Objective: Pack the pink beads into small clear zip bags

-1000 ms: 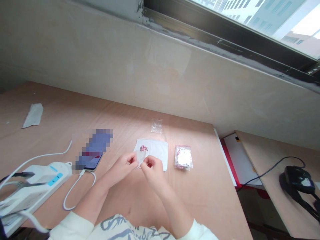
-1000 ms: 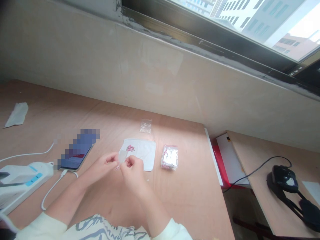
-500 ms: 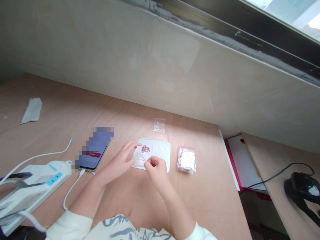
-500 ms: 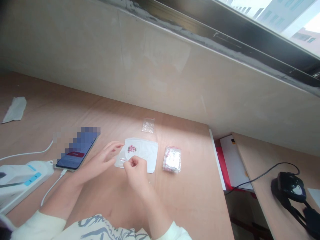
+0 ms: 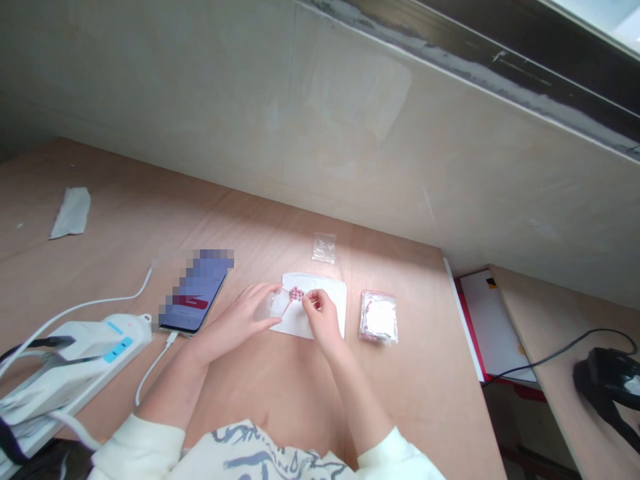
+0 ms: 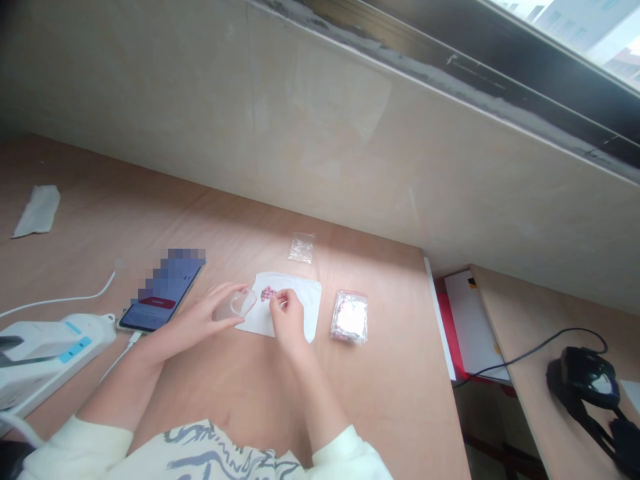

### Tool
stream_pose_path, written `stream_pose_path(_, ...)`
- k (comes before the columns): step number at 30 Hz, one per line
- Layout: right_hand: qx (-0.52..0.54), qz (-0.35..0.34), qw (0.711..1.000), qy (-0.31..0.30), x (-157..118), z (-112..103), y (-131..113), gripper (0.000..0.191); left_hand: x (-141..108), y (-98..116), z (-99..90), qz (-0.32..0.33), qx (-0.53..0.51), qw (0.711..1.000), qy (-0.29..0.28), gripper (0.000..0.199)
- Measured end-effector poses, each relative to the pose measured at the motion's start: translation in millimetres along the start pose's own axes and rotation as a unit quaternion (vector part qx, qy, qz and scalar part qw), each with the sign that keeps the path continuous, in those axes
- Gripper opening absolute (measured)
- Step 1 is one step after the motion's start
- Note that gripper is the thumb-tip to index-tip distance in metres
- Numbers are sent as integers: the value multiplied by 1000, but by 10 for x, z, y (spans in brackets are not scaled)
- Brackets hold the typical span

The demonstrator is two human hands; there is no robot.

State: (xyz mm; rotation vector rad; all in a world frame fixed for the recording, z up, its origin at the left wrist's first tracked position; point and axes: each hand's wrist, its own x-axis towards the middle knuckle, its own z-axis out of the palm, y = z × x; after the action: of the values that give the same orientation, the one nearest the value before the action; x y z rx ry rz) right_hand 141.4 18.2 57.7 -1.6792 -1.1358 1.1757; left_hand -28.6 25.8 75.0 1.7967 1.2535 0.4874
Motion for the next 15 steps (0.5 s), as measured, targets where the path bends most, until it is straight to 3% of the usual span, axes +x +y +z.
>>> stream_pose_path(2, -89, -41, 994, 41, 97, 22, 84, 6, 27, -54, 3, 8, 17, 1000, 15, 47)
stream_pose_path(6, -173, -60, 983, 34, 205, 56, 180, 2, 53, -105, 10, 13, 19, 1000, 16, 46)
stream_pose_path(15, -179, -62, 982, 21, 173, 14, 98, 4, 112, -177, 87, 4, 41, 999, 19, 45)
